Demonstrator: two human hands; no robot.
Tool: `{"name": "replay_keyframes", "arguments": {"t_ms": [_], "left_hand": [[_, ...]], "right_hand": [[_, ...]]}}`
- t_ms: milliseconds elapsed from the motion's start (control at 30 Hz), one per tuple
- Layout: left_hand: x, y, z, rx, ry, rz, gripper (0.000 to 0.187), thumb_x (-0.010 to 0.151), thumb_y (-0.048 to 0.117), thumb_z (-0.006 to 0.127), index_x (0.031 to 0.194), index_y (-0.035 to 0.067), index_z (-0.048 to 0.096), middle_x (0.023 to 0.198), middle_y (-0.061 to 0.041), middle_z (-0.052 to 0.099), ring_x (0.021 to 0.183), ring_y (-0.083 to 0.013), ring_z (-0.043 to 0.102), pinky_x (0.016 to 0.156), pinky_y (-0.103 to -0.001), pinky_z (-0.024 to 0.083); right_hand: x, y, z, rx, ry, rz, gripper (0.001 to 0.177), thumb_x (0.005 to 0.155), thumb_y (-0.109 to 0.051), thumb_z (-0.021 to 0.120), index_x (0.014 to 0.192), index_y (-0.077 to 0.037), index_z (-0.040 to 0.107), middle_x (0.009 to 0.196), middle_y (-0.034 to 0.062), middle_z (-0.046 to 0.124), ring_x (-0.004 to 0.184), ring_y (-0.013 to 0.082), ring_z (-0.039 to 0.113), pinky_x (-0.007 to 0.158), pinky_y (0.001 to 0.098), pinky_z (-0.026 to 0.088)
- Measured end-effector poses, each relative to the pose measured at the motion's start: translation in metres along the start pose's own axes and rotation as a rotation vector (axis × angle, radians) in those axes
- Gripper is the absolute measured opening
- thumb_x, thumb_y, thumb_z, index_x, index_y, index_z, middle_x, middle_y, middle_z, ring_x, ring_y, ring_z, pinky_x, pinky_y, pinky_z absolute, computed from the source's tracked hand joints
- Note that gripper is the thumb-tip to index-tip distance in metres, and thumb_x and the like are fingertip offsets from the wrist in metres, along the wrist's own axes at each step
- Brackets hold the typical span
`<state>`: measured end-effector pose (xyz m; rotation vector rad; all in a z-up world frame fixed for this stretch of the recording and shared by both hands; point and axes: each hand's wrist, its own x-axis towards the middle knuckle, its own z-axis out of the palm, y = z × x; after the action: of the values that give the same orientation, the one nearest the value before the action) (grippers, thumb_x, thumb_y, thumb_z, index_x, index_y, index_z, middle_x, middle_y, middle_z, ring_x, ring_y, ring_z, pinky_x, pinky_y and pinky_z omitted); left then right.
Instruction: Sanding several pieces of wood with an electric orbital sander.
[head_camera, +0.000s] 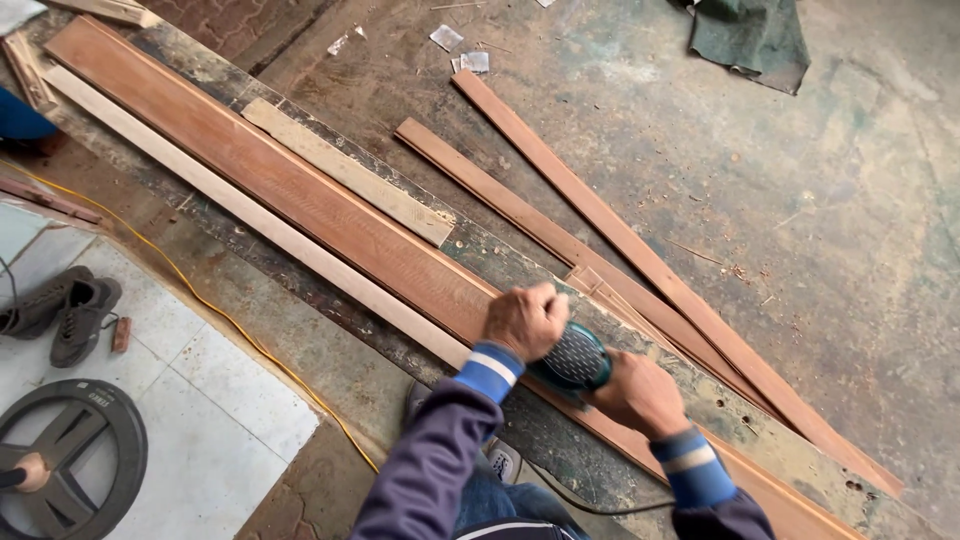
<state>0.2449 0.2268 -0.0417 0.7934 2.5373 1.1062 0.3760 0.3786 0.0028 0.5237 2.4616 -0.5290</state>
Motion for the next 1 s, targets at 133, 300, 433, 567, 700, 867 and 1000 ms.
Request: {"name": "replay_keyframes", "arguments": {"t_ms": [133,300,433,567,700,867,1000], "left_hand": [[-0.026,0.032,0.048,-0.005,0.012,0.046,0.038,0.103,0.030,0.040,0.070,0.015,0.051,0.050,-0.001,0.047,0.039,-0.0136,0.045,0.037,-0.035,0.042],[-0.048,0.080,0.087,-0.046,-0.015,0.056,0.037,0.103,0.029,0.041,0.073,0.014,0.053,0.050,-0.002,0.048,0.039,-0.0143,0.045,0.037,-0.035,0.041],[-0.061,0.110,0.124,-0.096,-0.045,0.071,0.036,0.103,0.030,0.043,0.076,0.011,0.056,0.052,-0.006,0.052,0.040,-0.0163,0.048,0.038,-0.037,0.042],[-0.076,0.133,0.152,-0.113,-0.079,0.077,0.036,0.104,0.030,0.043,0.079,0.009,0.059,0.054,-0.009,0.056,0.042,-0.0182,0.051,0.039,-0.038,0.043],[-0.087,0.160,0.163,-0.144,-0.101,0.096,0.038,0.104,0.034,0.046,0.084,0.007,0.064,0.057,-0.013,0.060,0.045,-0.0206,0.057,0.043,-0.039,0.046],[-0.094,0.182,0.174,-0.126,-0.208,0.131,0.046,0.100,0.044,0.054,0.075,0.008,0.065,0.057,-0.014,0.063,0.047,-0.0239,0.060,0.047,-0.042,0.047],[-0.096,0.187,0.195,-0.105,-0.197,0.187,0.047,0.096,0.046,0.059,0.069,0.008,0.066,0.059,-0.016,0.065,0.051,-0.0273,0.063,0.053,-0.044,0.048]], "right_hand": [[-0.029,0.046,0.003,-0.060,-0.074,0.102,0.070,0.075,-0.049,0.080,0.137,-0.022,0.062,0.083,0.0067,0.080,0.069,0.0187,0.078,0.070,0.0347,0.066],[-0.044,0.128,0.033,-0.015,-0.060,0.112,0.051,0.072,-0.048,0.082,0.110,-0.014,0.075,0.081,0.0056,0.081,0.069,0.0177,0.079,0.073,0.0352,0.066],[-0.068,0.162,0.030,-0.010,-0.079,0.194,0.047,0.069,-0.047,0.086,0.098,-0.011,0.077,0.083,0.0080,0.082,0.075,0.0203,0.081,0.080,0.0373,0.065],[-0.080,0.208,0.045,0.025,-0.142,0.275,0.042,0.069,-0.042,0.084,0.098,-0.013,0.078,0.085,0.0077,0.085,0.078,0.0212,0.083,0.081,0.0379,0.065],[-0.092,0.253,0.061,-0.001,-0.158,0.334,0.043,0.070,-0.044,0.086,0.100,-0.013,0.080,0.088,0.0091,0.085,0.084,0.0229,0.081,0.084,0.0385,0.065],[-0.106,0.298,0.081,0.059,-0.065,0.321,0.042,0.069,-0.032,0.080,0.108,-0.015,0.076,0.088,0.0129,0.084,0.083,0.0285,0.084,0.085,0.0416,0.063],[-0.125,0.286,0.065,0.054,-0.039,0.326,0.042,0.070,-0.036,0.084,0.103,-0.013,0.076,0.090,0.0179,0.082,0.089,0.0337,0.080,0.086,0.0438,0.061]]}}
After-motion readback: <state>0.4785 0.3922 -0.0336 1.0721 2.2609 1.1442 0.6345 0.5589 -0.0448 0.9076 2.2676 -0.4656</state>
